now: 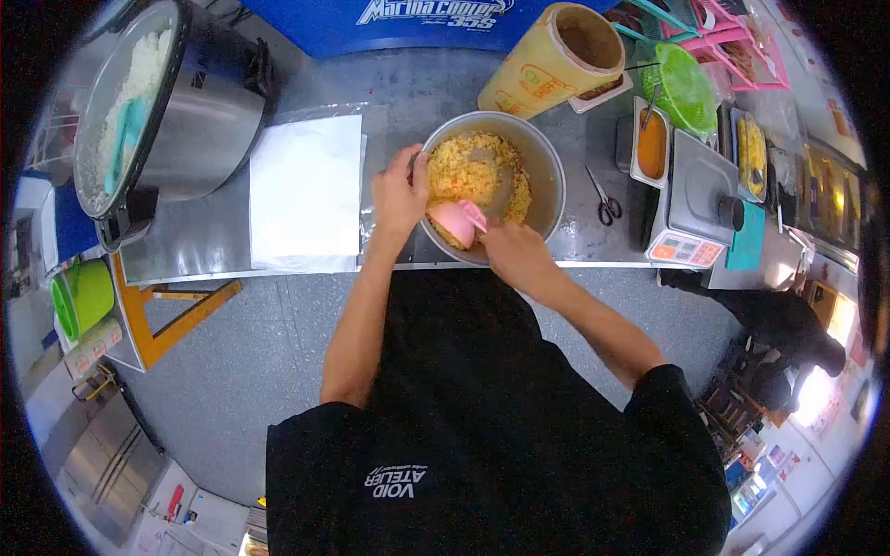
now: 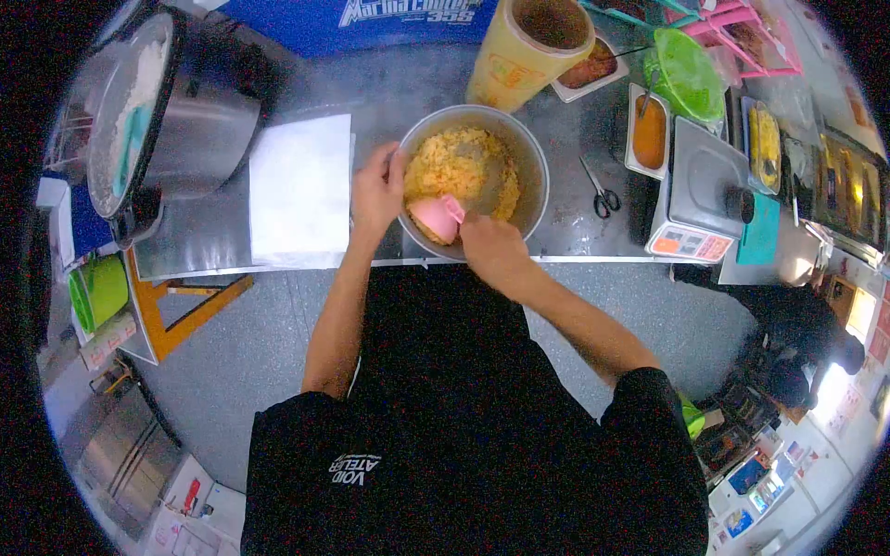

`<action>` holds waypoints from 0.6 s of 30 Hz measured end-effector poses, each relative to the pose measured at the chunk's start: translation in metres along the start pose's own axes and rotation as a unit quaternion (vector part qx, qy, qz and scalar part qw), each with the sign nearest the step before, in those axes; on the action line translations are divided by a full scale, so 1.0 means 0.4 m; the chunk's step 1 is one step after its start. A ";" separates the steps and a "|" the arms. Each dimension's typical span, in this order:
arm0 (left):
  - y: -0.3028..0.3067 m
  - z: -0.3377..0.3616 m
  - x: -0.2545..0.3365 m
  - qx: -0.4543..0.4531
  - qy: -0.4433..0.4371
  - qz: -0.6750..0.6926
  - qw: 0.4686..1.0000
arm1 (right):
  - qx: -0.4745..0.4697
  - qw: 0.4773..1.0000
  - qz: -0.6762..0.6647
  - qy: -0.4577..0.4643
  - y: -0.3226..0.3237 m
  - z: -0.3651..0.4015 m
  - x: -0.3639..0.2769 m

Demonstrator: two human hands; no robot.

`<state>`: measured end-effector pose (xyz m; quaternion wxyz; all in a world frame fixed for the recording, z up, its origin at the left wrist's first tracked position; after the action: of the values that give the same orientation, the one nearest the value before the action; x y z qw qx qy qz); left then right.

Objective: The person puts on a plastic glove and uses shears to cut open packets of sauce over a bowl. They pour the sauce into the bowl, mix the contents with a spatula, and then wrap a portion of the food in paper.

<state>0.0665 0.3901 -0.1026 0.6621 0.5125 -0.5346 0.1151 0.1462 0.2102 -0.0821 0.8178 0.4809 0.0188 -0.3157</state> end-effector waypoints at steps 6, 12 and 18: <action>-0.007 -0.003 -0.015 -0.044 0.006 0.049 0.998 | -0.112 0.984 -0.106 0.089 0.122 -0.051 0.129; -0.012 -0.008 -0.036 -0.057 0.037 0.078 0.995 | -0.174 0.924 -0.331 -0.078 0.148 -0.028 0.201; -0.014 -0.013 -0.067 -0.002 -0.066 0.054 0.996 | -0.069 0.895 -0.413 -0.155 0.174 0.090 0.230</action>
<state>0.0627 0.4025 -0.1273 0.6190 0.4884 -0.6041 0.1155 0.2473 0.1590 -0.0395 0.6378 0.3170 0.1104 -0.6932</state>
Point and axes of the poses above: each hand's wrist, its own z-axis away from the middle knuckle, its own y-axis out of the back of the hand, x = y × z, the point moved 5 cm from there along -z, towards the middle knuckle
